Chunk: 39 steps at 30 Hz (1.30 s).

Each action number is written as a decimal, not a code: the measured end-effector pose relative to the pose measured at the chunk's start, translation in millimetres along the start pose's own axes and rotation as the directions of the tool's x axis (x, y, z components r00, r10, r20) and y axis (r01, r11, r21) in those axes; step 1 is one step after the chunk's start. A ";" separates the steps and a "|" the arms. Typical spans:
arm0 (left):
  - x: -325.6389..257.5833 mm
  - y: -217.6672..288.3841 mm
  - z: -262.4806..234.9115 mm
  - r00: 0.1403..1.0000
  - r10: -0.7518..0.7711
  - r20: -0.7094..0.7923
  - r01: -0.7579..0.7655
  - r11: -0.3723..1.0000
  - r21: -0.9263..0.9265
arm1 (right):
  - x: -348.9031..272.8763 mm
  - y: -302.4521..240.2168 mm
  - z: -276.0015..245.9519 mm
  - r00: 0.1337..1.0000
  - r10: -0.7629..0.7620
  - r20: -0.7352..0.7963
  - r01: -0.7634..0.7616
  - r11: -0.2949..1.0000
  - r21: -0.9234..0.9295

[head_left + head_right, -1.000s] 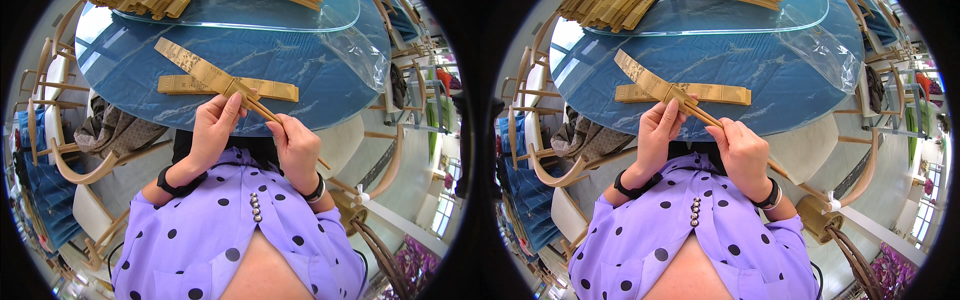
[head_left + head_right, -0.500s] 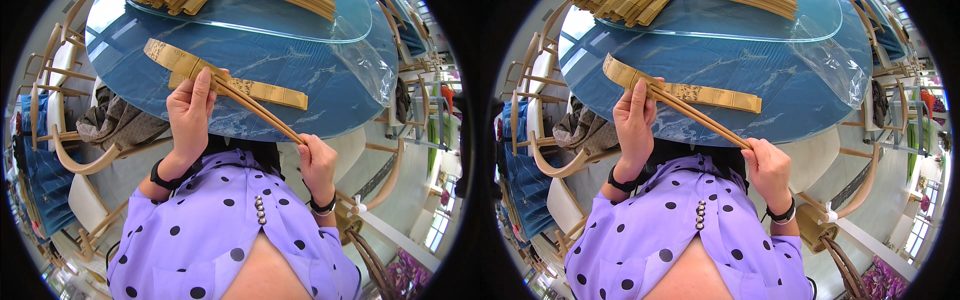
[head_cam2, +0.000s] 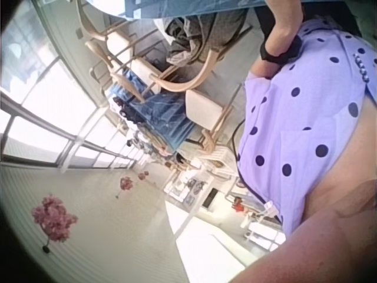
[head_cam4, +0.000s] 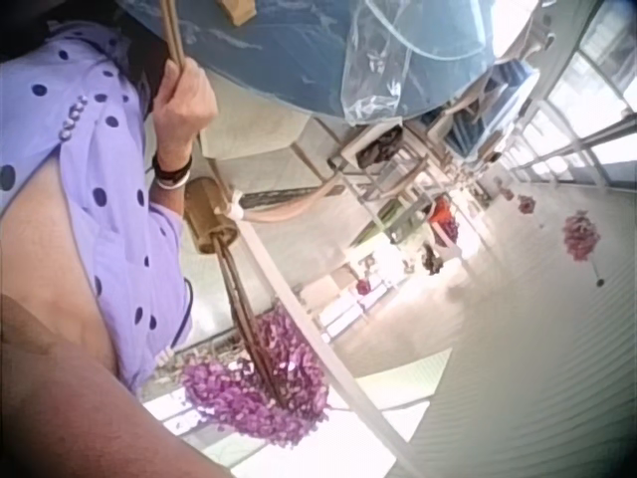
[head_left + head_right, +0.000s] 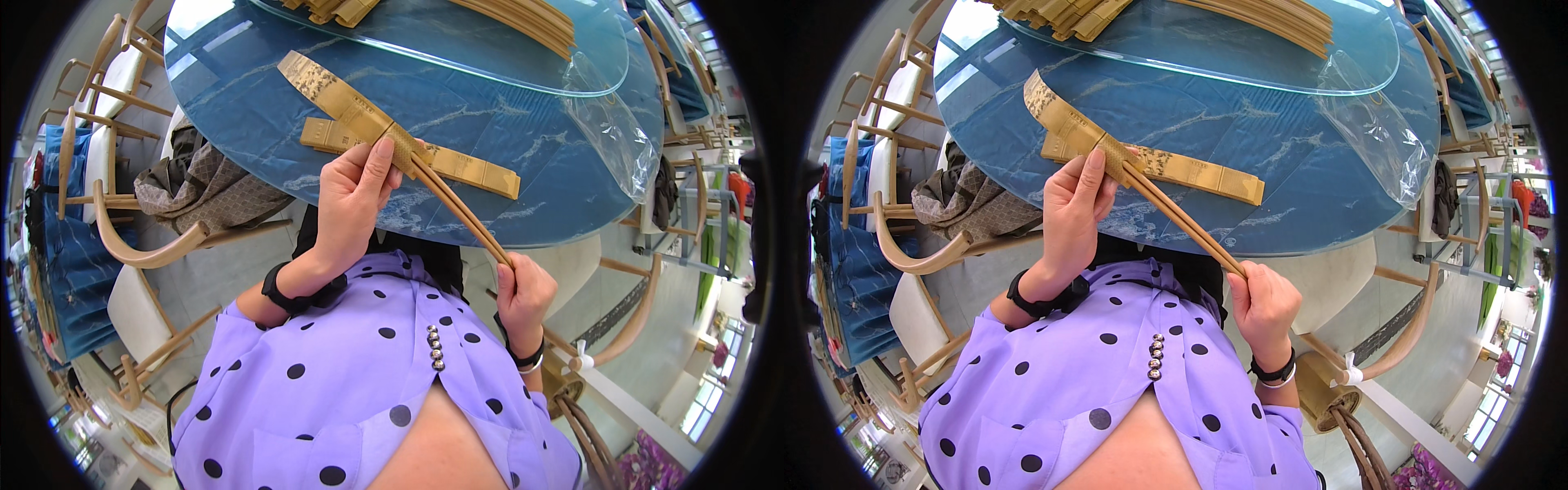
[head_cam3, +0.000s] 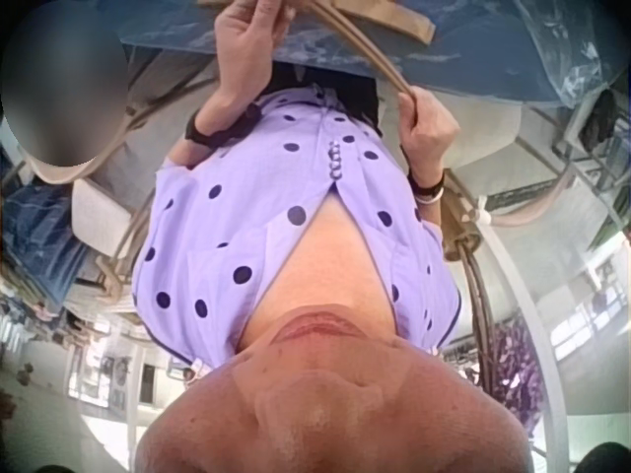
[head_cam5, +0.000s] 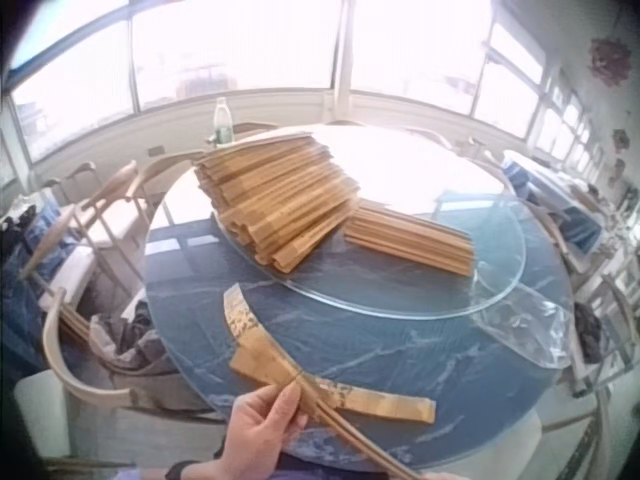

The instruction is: The person assembles bamboo fans by inserting thin bamboo sticks into slots on flat bamboo pieces. They repeatedly pick up a flat piece, insert sticks, and place the assembled fan on a stack on the table.

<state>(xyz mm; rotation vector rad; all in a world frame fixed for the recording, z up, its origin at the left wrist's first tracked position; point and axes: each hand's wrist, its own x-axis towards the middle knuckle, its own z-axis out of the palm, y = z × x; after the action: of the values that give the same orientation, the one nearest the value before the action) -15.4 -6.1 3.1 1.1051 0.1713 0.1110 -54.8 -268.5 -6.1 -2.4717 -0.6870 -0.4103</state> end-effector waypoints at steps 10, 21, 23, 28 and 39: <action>-0.6 -2.3 5.4 0.999 -0.015 0.048 0.015 1.000 0.014 | 2.7 0.4 -2.5 1.000 0.008 0.018 -0.008 1.000 -0.009; -6.9 -11.8 5.9 0.993 -0.053 0.104 0.046 0.996 0.074 | 8.3 -4.7 2.2 1.000 -0.012 0.001 0.012 1.000 -0.017; -5.7 -8.7 6.5 0.995 -0.030 0.095 0.027 0.999 0.037 | 9.4 -4.2 0.7 1.000 -0.014 0.011 0.015 1.000 -0.019; -0.3 -12.9 3.6 0.996 0.028 0.089 -0.036 0.995 0.088 | 9.7 -4.3 -0.8 0.999 -0.033 -0.006 0.033 0.999 -0.022; -3.3 -8.0 8.7 0.997 0.002 0.073 -0.002 1.000 0.003 | 10.7 -6.0 4.3 0.999 -0.033 -0.014 0.032 0.999 -0.032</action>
<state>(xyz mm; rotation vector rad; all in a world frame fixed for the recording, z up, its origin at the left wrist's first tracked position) -16.9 -17.9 0.0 1.1103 0.1050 0.0718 -48.7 -257.6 -2.7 -2.4879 -0.7207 -0.4540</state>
